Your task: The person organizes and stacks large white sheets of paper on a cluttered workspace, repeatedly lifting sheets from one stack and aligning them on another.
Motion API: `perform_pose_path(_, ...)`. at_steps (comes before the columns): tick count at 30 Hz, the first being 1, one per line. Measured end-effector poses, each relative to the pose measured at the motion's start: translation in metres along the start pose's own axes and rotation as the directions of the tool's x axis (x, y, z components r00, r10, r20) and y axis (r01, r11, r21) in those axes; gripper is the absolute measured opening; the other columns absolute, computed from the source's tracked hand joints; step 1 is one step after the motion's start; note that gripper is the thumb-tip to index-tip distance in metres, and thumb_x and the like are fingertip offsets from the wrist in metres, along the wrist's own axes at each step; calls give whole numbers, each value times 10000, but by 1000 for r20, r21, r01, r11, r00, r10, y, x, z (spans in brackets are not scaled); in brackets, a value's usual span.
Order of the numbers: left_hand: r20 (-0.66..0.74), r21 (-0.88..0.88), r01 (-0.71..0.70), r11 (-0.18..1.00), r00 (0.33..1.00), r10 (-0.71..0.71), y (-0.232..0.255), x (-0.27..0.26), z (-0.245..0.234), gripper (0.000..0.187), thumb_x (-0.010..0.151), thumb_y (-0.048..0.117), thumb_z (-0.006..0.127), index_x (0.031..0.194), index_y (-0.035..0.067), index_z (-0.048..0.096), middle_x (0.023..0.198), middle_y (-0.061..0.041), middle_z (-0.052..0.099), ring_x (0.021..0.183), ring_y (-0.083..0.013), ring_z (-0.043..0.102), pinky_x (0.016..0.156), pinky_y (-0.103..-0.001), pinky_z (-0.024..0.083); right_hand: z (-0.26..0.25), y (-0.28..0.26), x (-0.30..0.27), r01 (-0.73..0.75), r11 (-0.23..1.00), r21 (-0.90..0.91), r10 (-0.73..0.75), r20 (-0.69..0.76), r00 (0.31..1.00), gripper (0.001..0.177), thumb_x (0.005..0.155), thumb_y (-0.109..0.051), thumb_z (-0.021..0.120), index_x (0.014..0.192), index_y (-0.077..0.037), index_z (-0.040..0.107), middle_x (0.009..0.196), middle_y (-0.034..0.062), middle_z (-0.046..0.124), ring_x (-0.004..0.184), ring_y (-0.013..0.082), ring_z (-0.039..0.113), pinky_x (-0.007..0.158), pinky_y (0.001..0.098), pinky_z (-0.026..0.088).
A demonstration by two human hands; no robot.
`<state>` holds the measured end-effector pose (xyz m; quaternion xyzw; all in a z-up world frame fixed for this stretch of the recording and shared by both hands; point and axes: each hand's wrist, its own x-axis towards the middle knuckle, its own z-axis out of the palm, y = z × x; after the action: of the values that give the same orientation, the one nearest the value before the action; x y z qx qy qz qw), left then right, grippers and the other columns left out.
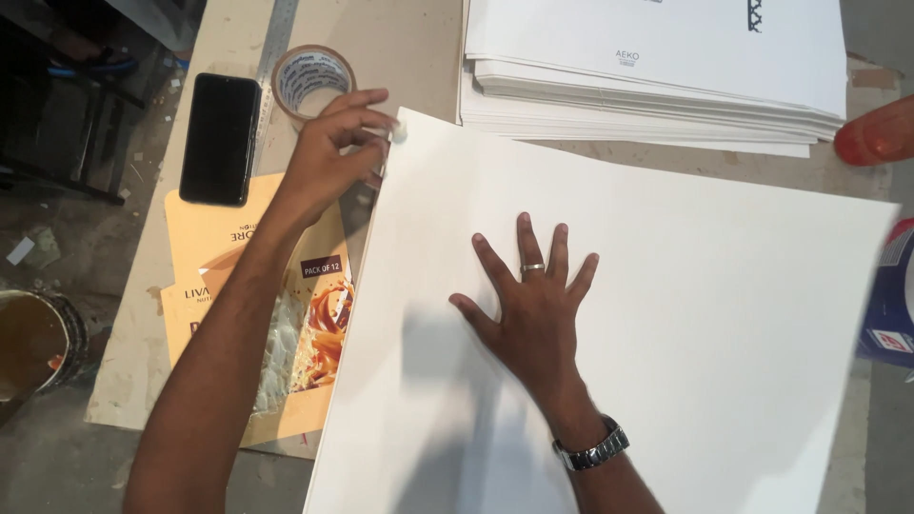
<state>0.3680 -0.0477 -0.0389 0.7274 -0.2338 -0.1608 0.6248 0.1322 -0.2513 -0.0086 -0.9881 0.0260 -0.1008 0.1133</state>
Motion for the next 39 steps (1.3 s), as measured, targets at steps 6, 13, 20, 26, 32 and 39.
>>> perform_pose_path(6,-46,2,27,1000,999,-27,6,13,5,304,913,2,623,1210,-29,685,1565,-165,432,958,-165,747,650,-229,642,1,0,-2,1,1000,17,-1,2,1000,696,862,-630,710,1451,-282,584,1605,239,364,1470,584,243,1057,858,142)
perform_pose_path(13,-55,51,91,995,995,-89,-6,15,5,298,897,-4,614,1183,-9,699,1530,-152,518,872,-113,708,636,-229,657,-1,-1,0,-14,999,29,14,3,1000,694,846,-633,725,1437,-295,591,1607,233,362,1469,581,248,1053,858,144)
perform_pose_path(20,31,-64,45,997,999,-43,9,-8,-1,243,916,-16,614,1131,-23,728,1538,-157,541,954,-87,688,700,-234,665,2,0,-1,-22,1000,14,22,12,1000,711,822,-654,725,1425,-299,596,1615,213,337,1464,568,248,1049,859,144)
perform_pose_path(26,-45,-65,39,997,998,-42,0,14,2,330,873,-25,584,1174,5,717,1521,-140,527,789,-85,685,613,-226,631,3,1,-2,-5,1000,5,5,-2,1000,698,849,-648,717,1441,-298,592,1637,188,332,1475,568,242,1062,853,145)
perform_pose_path(32,-35,4,75,997,997,-75,-12,5,2,276,876,-29,603,1113,-12,743,1452,-155,609,812,-103,696,593,-223,613,2,2,-2,-9,1000,18,9,0,1000,697,849,-648,716,1440,-302,591,1633,188,332,1478,565,239,1064,855,138)
perform_pose_path(39,-44,-91,101,991,993,-105,-7,-51,9,224,925,-24,597,1084,-11,755,1411,-149,649,854,-84,713,624,-207,614,1,1,-1,-11,1000,-2,11,36,999,696,868,-638,701,1462,-299,576,1640,194,326,1489,560,224,1078,842,125)
